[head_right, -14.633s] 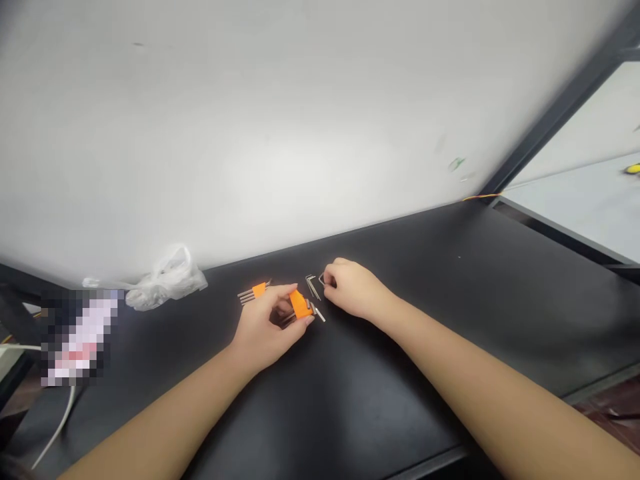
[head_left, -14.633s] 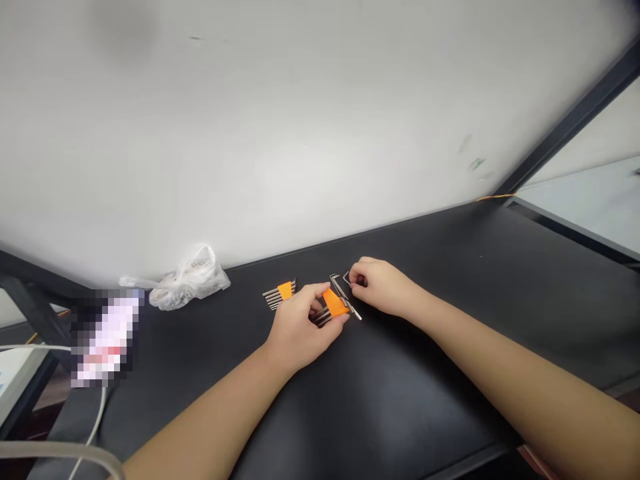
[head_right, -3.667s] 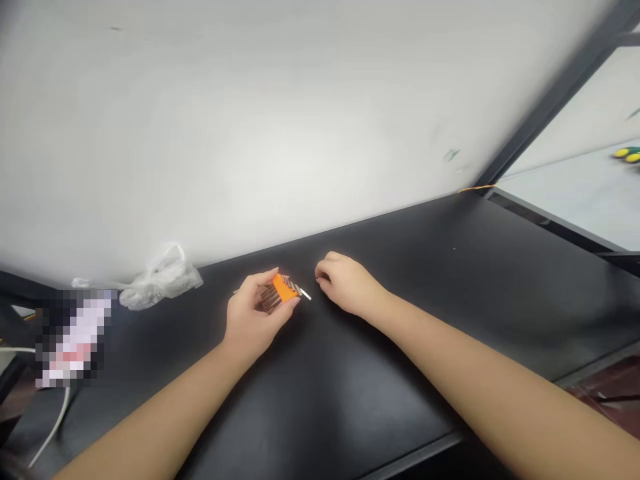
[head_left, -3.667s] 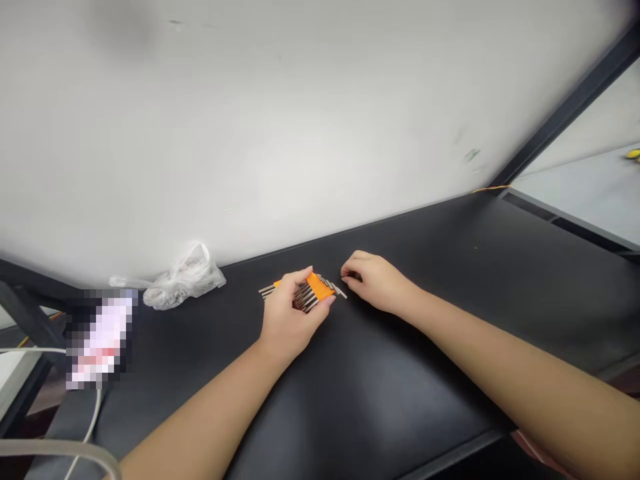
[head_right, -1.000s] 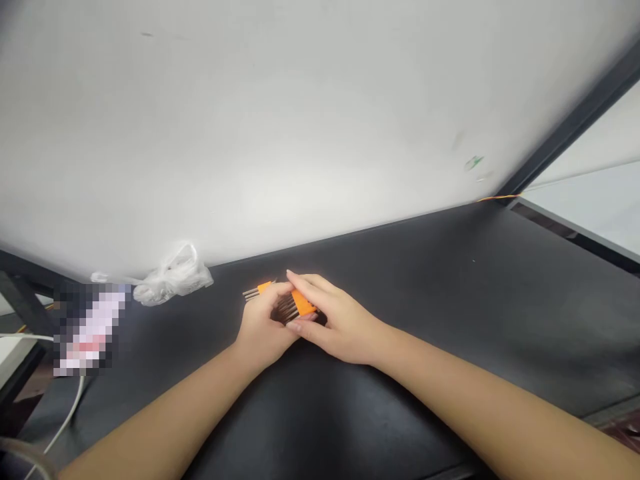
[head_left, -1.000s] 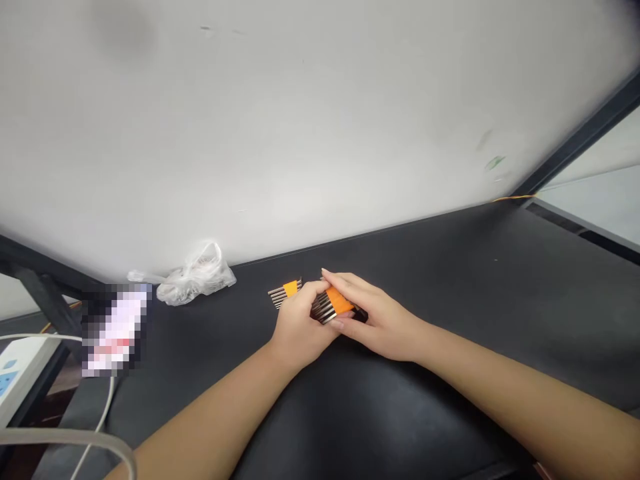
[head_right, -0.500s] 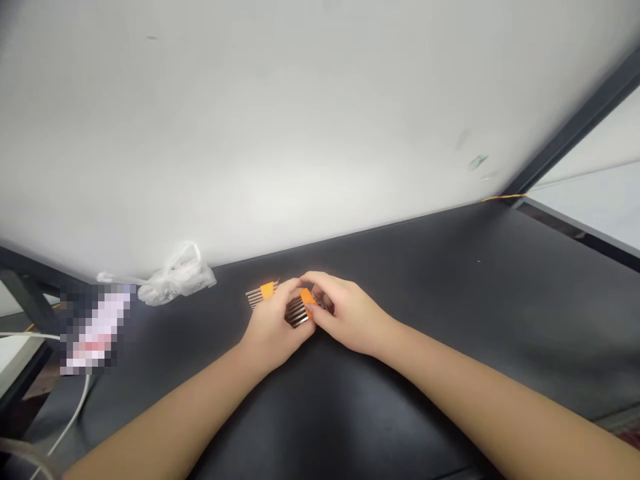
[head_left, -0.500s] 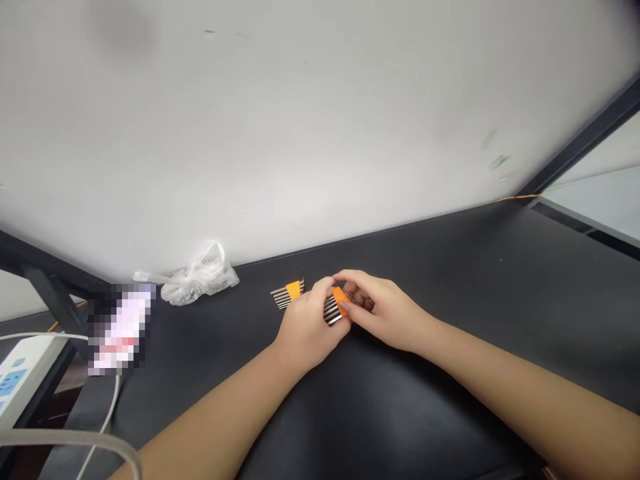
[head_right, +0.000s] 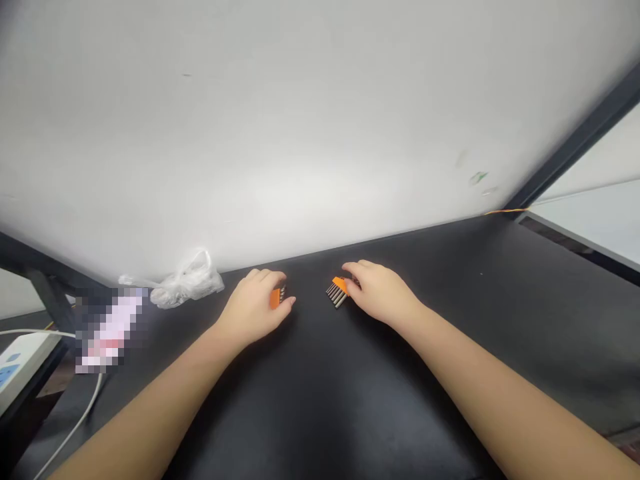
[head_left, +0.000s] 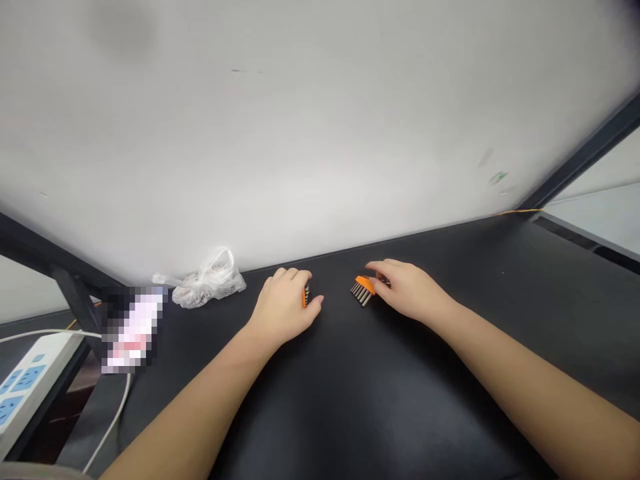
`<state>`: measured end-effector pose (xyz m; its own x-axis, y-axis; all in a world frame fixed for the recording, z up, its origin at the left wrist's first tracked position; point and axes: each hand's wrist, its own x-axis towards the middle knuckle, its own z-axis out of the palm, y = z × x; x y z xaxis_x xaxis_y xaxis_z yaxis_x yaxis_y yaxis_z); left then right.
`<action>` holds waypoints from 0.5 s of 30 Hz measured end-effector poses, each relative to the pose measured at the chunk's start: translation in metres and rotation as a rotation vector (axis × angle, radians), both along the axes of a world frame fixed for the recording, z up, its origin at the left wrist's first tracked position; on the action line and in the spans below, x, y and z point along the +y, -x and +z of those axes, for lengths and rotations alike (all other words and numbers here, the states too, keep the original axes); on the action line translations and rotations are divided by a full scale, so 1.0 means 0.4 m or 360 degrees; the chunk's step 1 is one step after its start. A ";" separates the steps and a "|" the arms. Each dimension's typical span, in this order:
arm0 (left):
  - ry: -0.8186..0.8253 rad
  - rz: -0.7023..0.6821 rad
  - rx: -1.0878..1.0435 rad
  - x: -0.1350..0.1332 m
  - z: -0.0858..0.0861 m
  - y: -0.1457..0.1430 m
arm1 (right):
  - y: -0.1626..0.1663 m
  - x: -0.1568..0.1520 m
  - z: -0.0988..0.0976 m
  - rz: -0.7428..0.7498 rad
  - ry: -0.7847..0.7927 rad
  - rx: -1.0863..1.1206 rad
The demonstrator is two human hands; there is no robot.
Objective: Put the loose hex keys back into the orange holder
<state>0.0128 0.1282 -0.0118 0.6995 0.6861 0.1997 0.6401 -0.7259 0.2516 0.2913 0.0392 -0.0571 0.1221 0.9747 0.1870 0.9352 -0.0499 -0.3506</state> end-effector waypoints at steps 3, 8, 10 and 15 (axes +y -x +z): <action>0.0013 0.0057 0.0203 0.017 0.006 0.018 | -0.031 -0.009 0.007 -0.0105 0.0082 -0.0046; 0.0080 -0.0040 0.0531 0.046 0.031 0.059 | -0.039 -0.005 0.004 -0.0025 0.0084 0.0068; 0.0136 -0.0041 0.0602 0.059 0.037 0.066 | -0.029 0.003 -0.005 0.0025 0.0056 0.0087; 0.0118 -0.0140 0.0548 0.059 0.030 0.050 | -0.029 0.026 -0.024 -0.0001 -0.0035 -0.0039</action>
